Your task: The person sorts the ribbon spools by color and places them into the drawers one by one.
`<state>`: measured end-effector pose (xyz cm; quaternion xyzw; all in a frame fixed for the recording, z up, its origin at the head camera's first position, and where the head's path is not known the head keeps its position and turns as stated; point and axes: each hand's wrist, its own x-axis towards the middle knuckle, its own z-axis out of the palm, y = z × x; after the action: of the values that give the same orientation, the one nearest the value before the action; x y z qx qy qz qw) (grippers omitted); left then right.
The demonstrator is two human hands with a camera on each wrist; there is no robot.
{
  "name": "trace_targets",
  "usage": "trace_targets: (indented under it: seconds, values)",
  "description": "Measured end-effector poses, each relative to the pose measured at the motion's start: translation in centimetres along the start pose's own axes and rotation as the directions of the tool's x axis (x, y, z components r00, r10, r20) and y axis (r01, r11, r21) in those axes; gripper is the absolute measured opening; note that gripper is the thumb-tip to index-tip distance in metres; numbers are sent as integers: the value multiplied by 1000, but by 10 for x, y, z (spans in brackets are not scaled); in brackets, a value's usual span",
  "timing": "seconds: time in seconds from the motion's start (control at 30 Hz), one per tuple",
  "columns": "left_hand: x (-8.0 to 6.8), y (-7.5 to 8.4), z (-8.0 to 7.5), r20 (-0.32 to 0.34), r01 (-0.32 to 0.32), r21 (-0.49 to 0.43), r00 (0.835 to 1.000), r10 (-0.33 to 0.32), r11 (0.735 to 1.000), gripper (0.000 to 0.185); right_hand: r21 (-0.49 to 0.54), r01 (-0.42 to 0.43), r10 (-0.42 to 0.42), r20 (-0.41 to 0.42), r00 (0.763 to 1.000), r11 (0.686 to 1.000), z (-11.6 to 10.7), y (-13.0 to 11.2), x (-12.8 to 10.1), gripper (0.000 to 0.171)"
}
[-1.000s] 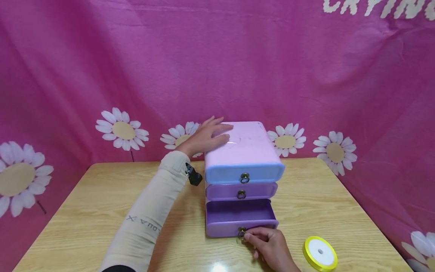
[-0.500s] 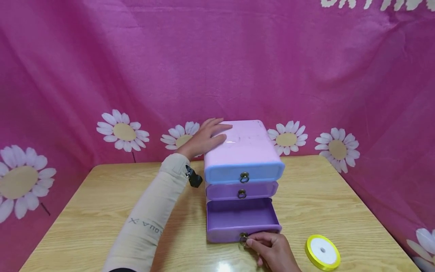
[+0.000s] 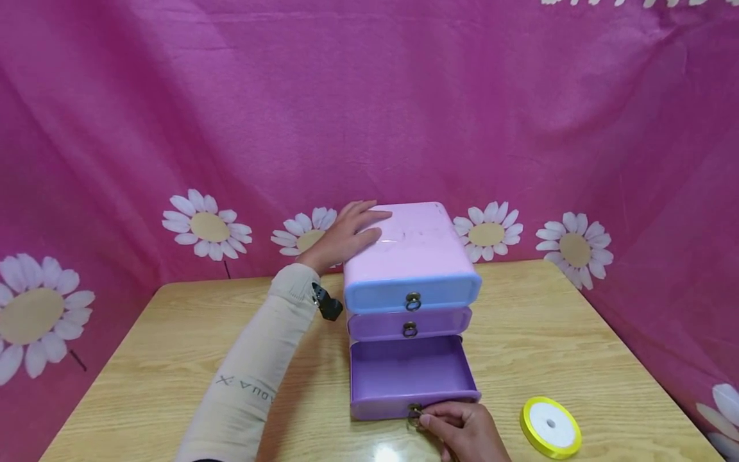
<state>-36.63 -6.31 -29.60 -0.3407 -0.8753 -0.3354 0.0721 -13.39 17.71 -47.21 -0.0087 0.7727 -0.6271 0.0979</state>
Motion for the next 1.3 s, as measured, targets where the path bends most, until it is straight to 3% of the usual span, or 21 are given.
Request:
trace_targets:
  seconds: [0.33, 0.97, 1.2, 1.3]
  values:
    - [0, -1, -2, -22, -5, 19, 1000, 6, 1000, 46, 20, -8, 7, 28, 1000, 1000, -3, -2, 0, 31]
    - [1, -2, 1, -4, 0, -3, 1000, -1, 1000, 47, 12, -43, 43, 8, 999, 999, -18, 2, -11, 35]
    - [1, 0, 1, -1, 11, -10, 1000, -11, 1000, 47, -153, 40, -24, 101, 995, 987, -50, -6, -16, 30]
    - [1, -1, 2, 0, 8, -14, 1000, -8, 1000, 47, -222, 66, -66, 7, 998, 973, -62, -14, -22, 25]
